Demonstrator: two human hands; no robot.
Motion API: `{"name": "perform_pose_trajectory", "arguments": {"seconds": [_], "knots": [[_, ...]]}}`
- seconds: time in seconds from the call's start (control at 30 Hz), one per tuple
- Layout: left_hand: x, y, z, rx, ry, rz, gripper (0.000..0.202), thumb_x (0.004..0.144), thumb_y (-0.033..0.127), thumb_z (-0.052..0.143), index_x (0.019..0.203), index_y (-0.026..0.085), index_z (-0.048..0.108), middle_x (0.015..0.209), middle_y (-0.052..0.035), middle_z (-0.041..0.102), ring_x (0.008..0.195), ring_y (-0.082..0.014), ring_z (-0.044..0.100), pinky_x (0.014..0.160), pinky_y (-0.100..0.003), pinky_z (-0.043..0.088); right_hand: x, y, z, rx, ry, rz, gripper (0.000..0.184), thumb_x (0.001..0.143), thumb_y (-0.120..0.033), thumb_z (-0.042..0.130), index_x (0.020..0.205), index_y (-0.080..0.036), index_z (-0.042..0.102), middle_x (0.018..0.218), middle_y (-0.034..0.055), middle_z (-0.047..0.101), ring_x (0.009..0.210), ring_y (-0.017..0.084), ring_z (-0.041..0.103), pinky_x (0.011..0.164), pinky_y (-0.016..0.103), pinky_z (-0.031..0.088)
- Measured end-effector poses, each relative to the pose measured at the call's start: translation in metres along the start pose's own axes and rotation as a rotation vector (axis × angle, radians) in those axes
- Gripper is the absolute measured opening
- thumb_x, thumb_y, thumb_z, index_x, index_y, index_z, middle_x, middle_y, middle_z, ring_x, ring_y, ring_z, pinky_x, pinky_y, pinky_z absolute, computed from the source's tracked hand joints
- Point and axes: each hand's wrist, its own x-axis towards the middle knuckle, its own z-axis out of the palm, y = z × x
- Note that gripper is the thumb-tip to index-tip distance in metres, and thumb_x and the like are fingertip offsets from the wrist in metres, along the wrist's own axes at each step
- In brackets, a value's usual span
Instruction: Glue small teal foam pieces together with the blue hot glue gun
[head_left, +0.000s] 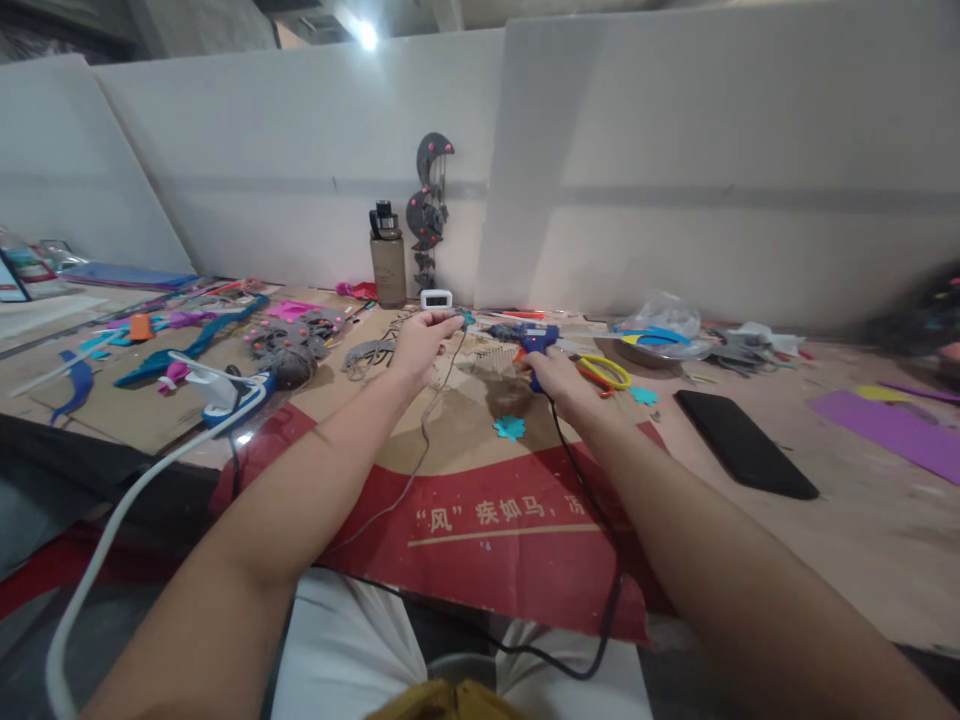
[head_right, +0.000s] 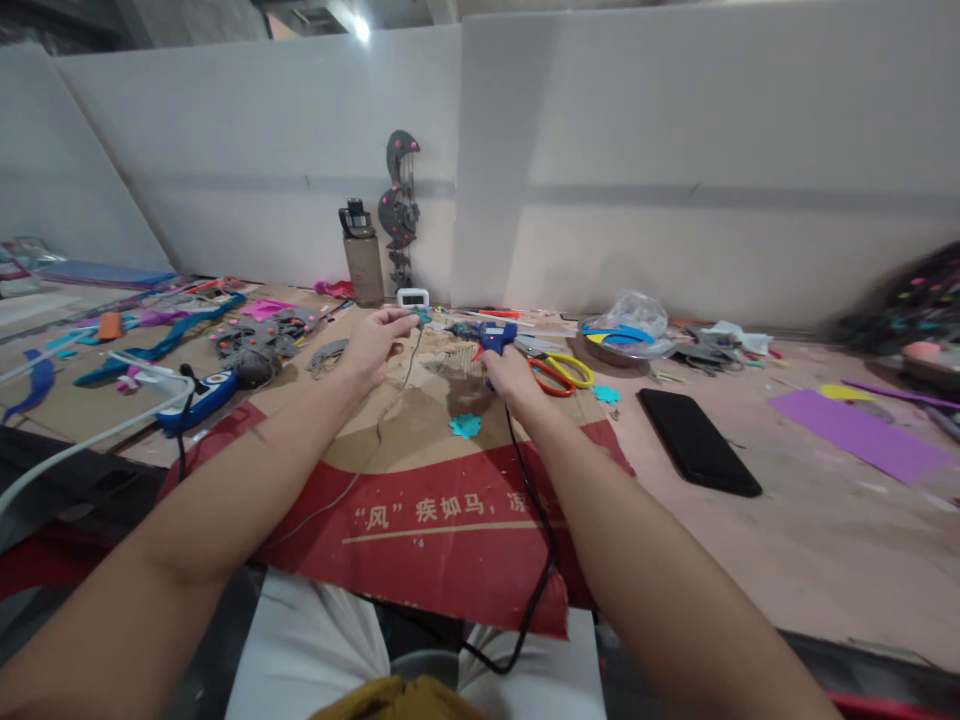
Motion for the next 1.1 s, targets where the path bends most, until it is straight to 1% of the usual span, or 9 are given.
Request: {"name": "perform_pose_trajectory", "arguments": {"seconds": [0.13,0.2,0.27,0.4,0.53,0.63,0.8,0.93,1.1], "knots": [[-0.003,-0.004,0.004,0.089,-0.028,0.074,0.009,0.068,0.015,0.071,0.071,0.015,0.062,0.065,0.0020,0.059,0.051,-0.0043,0.040,0.048,-0.019,0.027,0.002,0.009,0.002,-0.319,0.040,0.072,0.025,0.059,-0.030,0.067,0.057,-0.023,0.043,0.077,0.0160,0.061,0.101,0.037,0.055,0.087,0.053,0.041],[-0.004,-0.006,0.006,0.092,-0.076,0.088,0.010,0.068,0.018,0.071,0.072,0.016,0.062,0.062,0.0029,0.056,0.049,-0.0044,0.037,0.047,-0.020,0.026,-0.001,0.006,-0.002,-0.492,0.084,0.011,0.028,0.061,-0.034,0.070,0.058,-0.021,0.044,0.090,0.0223,0.059,0.115,0.042,0.046,0.094,0.061,0.032],[-0.006,-0.007,0.008,0.110,-0.108,0.115,0.012,0.068,0.020,0.071,0.073,0.016,0.062,0.060,0.0036,0.053,0.049,-0.0049,0.037,0.047,-0.020,0.026,-0.005,-0.001,-0.007,-0.575,0.136,-0.105,0.028,0.066,-0.037,0.067,0.061,-0.020,0.046,0.095,0.0228,0.058,0.117,0.042,0.043,0.096,0.063,0.028],[-0.014,-0.005,0.012,0.241,-0.143,0.220,0.013,0.069,0.024,0.071,0.073,0.016,0.061,0.061,0.0031,0.054,0.052,-0.0063,0.042,0.050,-0.021,0.031,-0.012,-0.022,-0.004,-0.232,0.147,-0.278,0.018,0.075,-0.035,0.058,0.075,-0.021,0.046,0.091,0.0118,0.058,0.099,0.027,0.054,0.093,0.051,0.039],[-0.022,-0.005,0.017,0.312,-0.168,0.294,0.011,0.070,0.023,0.068,0.075,0.016,0.061,0.064,0.0017,0.057,0.056,-0.0071,0.047,0.054,-0.021,0.036,-0.023,-0.039,0.019,0.469,-0.080,-0.132,0.042,0.068,-0.032,0.065,0.100,-0.023,0.040,0.097,0.0042,0.061,0.089,0.017,0.061,0.085,0.037,0.047],[-0.024,-0.005,0.019,0.297,-0.183,0.283,0.011,0.071,0.023,0.067,0.076,0.016,0.061,0.066,0.0012,0.058,0.056,-0.0073,0.049,0.054,-0.021,0.038,-0.032,-0.046,0.029,0.722,-0.216,0.026,0.058,0.060,-0.026,0.071,0.105,-0.026,0.035,0.088,-0.0026,0.062,0.077,0.013,0.062,0.078,0.034,0.050],[-0.027,-0.004,0.022,0.200,-0.196,0.198,0.014,0.071,0.022,0.068,0.079,0.015,0.060,0.064,0.0011,0.058,0.055,-0.0079,0.053,0.050,-0.021,0.040,-0.037,-0.052,0.022,0.717,-0.197,0.144,0.053,0.061,-0.026,0.070,0.102,-0.026,0.036,0.068,-0.0112,0.052,0.048,0.006,0.043,0.056,0.027,0.048],[-0.027,-0.003,0.024,0.114,-0.169,0.090,0.017,0.069,0.020,0.071,0.081,0.015,0.060,0.067,0.0003,0.060,0.059,-0.0091,0.058,0.052,-0.021,0.044,-0.033,-0.050,0.019,0.535,-0.080,0.083,0.036,0.066,-0.028,0.063,0.094,-0.024,0.041,0.063,-0.0104,0.044,0.047,0.007,0.037,0.044,0.020,0.033],[-0.029,-0.001,0.026,0.024,-0.195,0.019,0.016,0.069,0.018,0.072,0.080,0.013,0.061,0.069,0.0000,0.061,0.058,-0.0079,0.058,0.055,-0.022,0.047,-0.029,-0.045,0.017,0.378,0.014,-0.045,0.020,0.071,-0.033,0.061,0.082,-0.021,0.050,0.064,-0.0063,0.046,0.051,0.007,0.039,0.045,0.021,0.032]]}}
